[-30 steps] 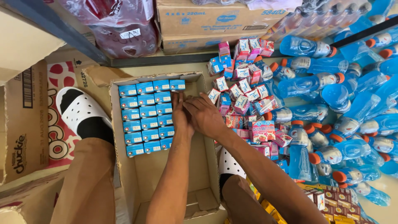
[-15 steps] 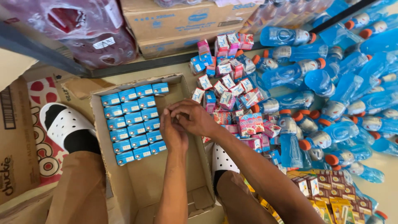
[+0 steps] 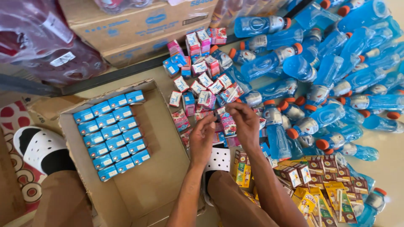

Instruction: The person sits on the floor and arranges small blue and pink cartons into a large cardboard box. They pick up the cartons from a pile on the floor and place them neatly in rows inside the box.

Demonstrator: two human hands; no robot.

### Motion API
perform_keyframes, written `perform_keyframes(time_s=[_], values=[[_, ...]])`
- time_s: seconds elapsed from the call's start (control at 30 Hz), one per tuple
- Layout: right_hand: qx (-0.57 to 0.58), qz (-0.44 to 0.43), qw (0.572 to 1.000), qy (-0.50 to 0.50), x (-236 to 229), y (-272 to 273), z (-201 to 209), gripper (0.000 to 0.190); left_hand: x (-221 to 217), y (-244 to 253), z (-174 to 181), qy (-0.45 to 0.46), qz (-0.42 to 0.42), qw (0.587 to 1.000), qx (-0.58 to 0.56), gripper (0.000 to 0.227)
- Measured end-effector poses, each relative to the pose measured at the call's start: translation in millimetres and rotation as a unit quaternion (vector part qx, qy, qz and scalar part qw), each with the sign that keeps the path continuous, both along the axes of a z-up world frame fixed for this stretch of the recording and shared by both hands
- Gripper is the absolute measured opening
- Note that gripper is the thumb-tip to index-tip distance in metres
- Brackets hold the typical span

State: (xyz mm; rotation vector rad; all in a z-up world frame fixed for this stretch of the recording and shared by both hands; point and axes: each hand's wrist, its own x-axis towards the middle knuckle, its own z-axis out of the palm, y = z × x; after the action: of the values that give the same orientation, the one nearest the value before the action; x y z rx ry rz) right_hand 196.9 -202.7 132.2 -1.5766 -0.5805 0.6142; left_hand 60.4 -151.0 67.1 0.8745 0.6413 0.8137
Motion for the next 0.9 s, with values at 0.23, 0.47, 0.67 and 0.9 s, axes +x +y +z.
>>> perform_keyframes(time_s=[0.23, 0.47, 0.67, 0.9], values=[[-0.15, -0.088, 0.984, -0.045, 13, -62, -49, 0.03, 19, -25, 7, 0.275, -0.073, 0.956, 0.066, 0.04], [-0.168, -0.041, 0.981, -0.085, 1, -58, -24, 0.028, 25, -29, 19, 0.283, -0.114, 0.941, 0.146, 0.063], [-0.143, -0.046, 0.988, -0.043, 5, -70, -26, 0.021, 25, -33, 19, 0.242, -0.15, 0.957, 0.049, 0.075], [0.0, -0.027, 0.994, 0.105, -5, -65, -20, 0.023, 23, -28, 27, 0.158, -0.113, 0.979, 0.067, 0.07]])
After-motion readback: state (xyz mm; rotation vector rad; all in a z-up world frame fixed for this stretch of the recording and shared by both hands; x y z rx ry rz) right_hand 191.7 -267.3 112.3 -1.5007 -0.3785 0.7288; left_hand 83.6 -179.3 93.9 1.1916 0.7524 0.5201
